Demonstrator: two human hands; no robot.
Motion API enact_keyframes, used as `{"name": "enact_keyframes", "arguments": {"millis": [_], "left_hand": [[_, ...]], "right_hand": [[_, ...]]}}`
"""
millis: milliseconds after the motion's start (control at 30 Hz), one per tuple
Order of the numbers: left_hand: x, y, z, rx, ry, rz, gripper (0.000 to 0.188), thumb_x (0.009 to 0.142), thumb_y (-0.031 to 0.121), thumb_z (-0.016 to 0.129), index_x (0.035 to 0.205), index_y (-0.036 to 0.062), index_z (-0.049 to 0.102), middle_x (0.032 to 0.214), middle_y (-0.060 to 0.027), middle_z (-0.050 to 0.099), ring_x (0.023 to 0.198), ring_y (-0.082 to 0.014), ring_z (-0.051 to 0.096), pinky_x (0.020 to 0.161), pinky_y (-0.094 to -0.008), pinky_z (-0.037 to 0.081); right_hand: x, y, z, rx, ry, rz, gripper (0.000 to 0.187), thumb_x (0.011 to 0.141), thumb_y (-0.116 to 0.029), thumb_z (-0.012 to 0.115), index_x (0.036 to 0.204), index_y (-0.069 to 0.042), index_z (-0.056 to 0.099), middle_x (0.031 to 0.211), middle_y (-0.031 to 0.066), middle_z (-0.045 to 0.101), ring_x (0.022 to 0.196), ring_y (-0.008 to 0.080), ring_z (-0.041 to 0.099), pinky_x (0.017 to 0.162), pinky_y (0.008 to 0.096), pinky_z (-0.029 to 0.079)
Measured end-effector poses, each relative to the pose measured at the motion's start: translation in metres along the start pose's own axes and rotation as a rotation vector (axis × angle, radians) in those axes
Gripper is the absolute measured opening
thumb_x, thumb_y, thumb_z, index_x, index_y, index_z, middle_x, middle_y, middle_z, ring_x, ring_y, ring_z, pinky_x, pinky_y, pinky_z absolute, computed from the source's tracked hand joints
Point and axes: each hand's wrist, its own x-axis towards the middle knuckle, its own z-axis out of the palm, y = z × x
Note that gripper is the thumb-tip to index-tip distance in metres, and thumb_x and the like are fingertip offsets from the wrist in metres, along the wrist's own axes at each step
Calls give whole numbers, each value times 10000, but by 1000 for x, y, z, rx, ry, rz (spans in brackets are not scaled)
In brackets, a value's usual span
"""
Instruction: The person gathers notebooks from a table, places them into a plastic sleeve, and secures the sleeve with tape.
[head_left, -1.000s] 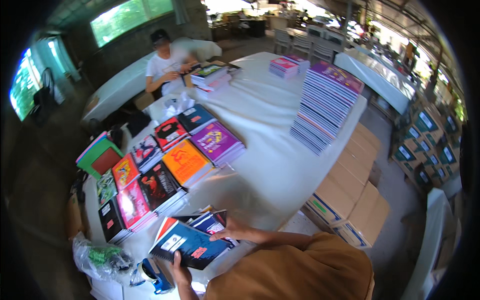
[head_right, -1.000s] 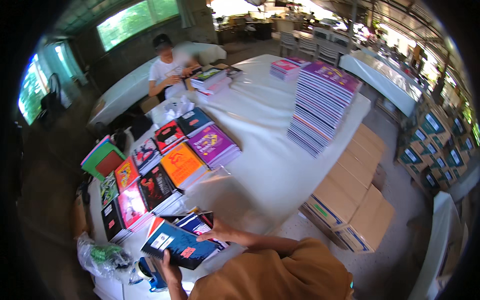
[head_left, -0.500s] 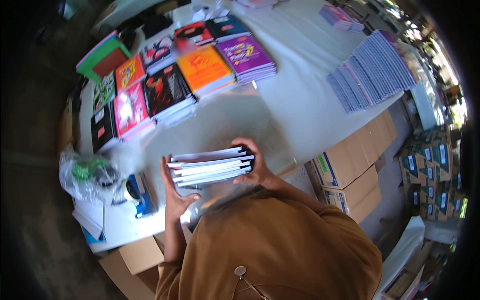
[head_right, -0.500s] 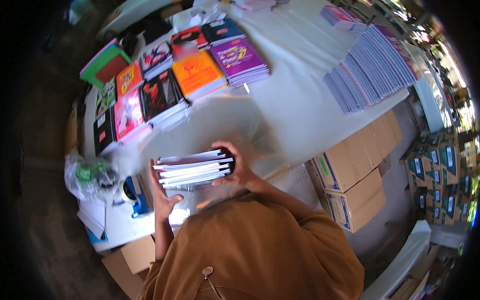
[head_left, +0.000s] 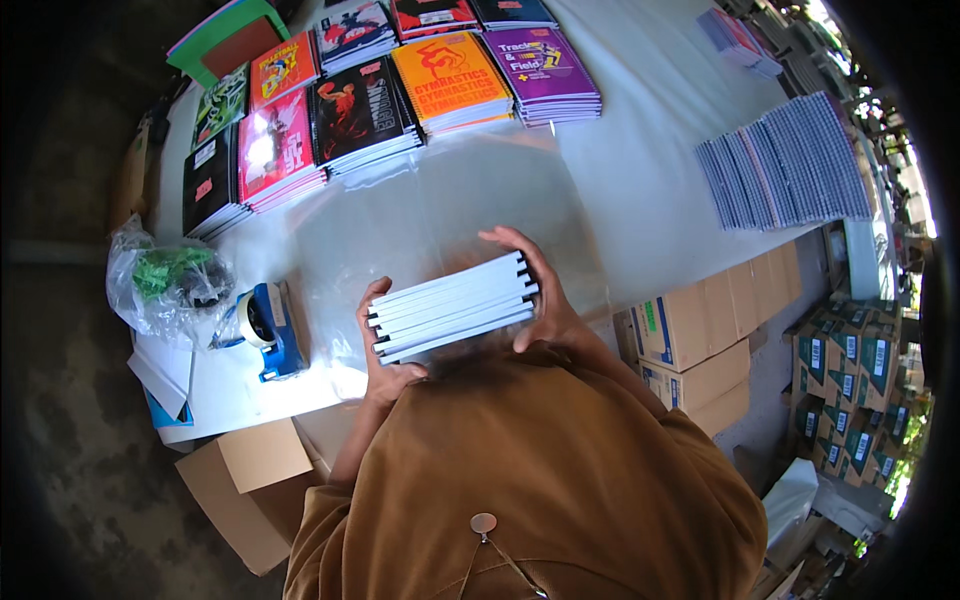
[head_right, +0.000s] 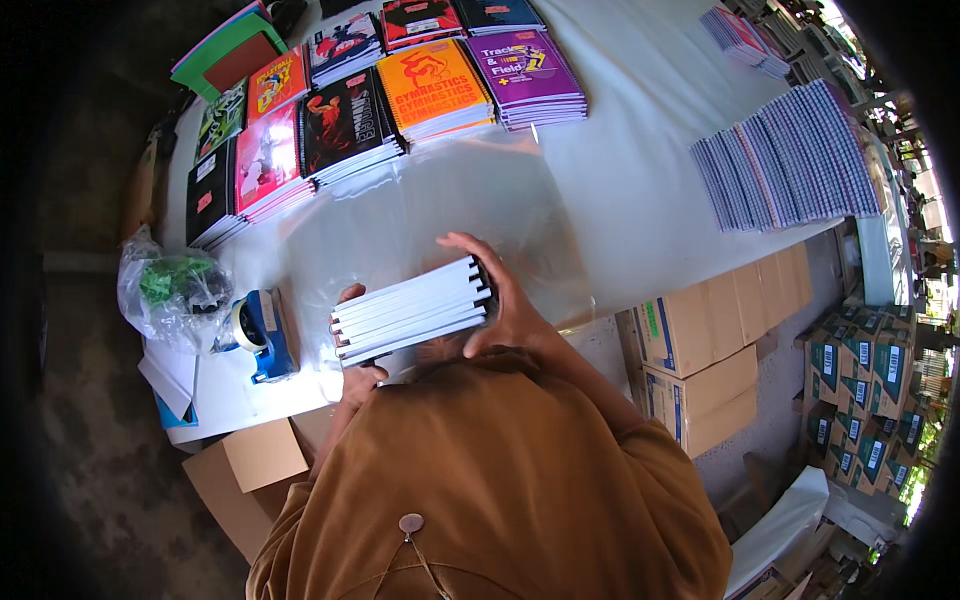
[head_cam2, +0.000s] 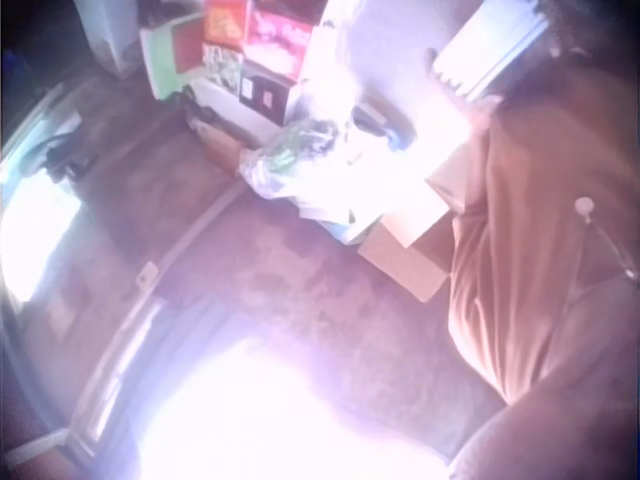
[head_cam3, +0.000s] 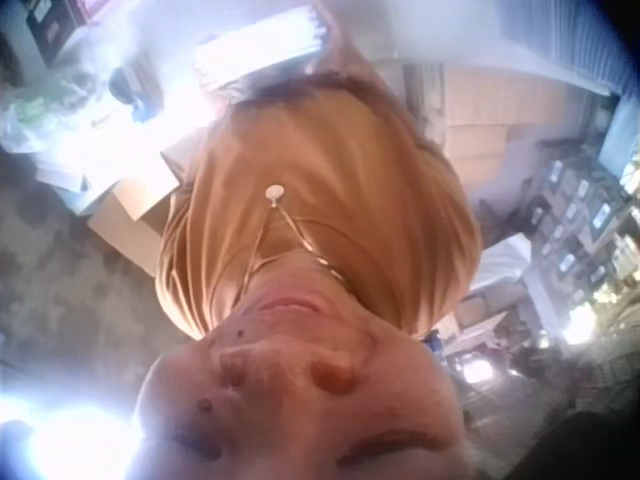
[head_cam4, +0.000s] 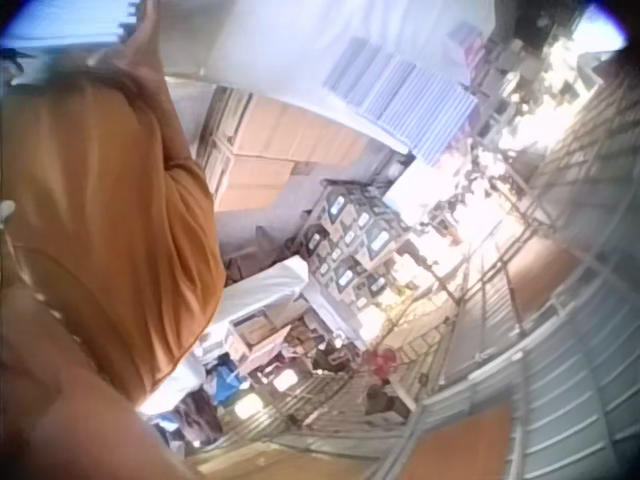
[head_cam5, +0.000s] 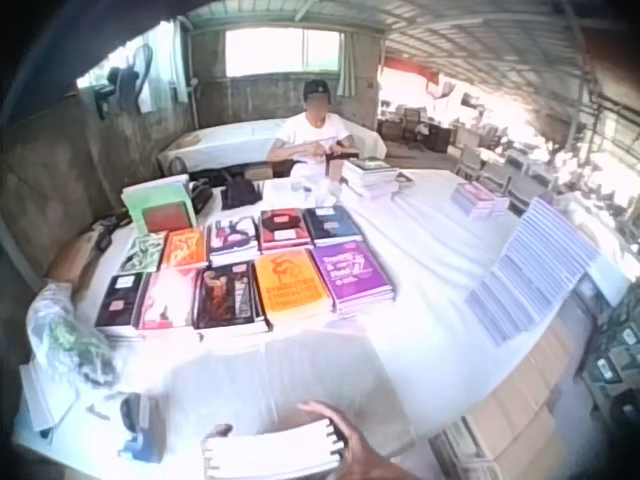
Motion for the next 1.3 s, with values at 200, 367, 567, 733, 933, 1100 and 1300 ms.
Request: {"name": "enact_keyframes", "arguments": {"millis": [200,367,567,733,933,1100,1300], "left_hand": [[-18,-29,10,-193,123,-160,956,474,331,902,1185,34,337,1109,-122,439,1028,-224,463,868,-358,393],[-22,-45,-6,42,-94,110,787,584,201,831,1173,43,334,1110,-165,456,1032,-254,478,885,-366,397],[-45,-116,-30,156,-44,2,486,715,180,709,1106,11,475,1114,-184,550,1045,-294,547,887,-380,440],[3,16,-3,350,-170,-535,480,747,235,744,1088,-34,540,1020,-119,624,949,-162,575,846,-309,463],[43,-18,-15,203,-104,-979,656,798,493,640,1073,-95,542,962,-148,626,848,-161,598,741,-280,490],[53,-33,-26,209,-233,-1000,672,790,569,602,1041,-54,599,889,-107,630,790,-157,592,713,-278,477],[61,-17,-21,370,-277,-971,706,781,602,585,1034,-57,603,909,-133,644,838,-225,621,738,-315,481]], "right_hand": [[-22,33,10,8,60,44,1039,464,-575,831,1208,20,419,1062,125,541,942,224,566,812,348,455],[-23,41,8,-72,40,-121,1021,475,-507,851,1225,22,403,1112,162,524,1011,247,537,869,364,426],[-62,88,-6,391,141,600,842,595,-297,808,1275,-12,402,1202,120,515,1105,214,494,965,353,376],[-42,49,-6,-401,-62,267,650,668,-311,781,1176,-3,516,1092,167,591,986,306,583,843,379,457],[-8,66,6,-426,-2,668,517,782,-496,625,905,6,640,683,132,636,700,281,639,666,350,488],[0,73,3,-488,-138,1027,616,818,-603,496,909,-13,650,649,122,636,663,281,634,645,384,485],[0,66,-2,-575,-168,796,684,809,-651,460,895,1,646,743,197,641,744,350,627,701,418,480]]}}
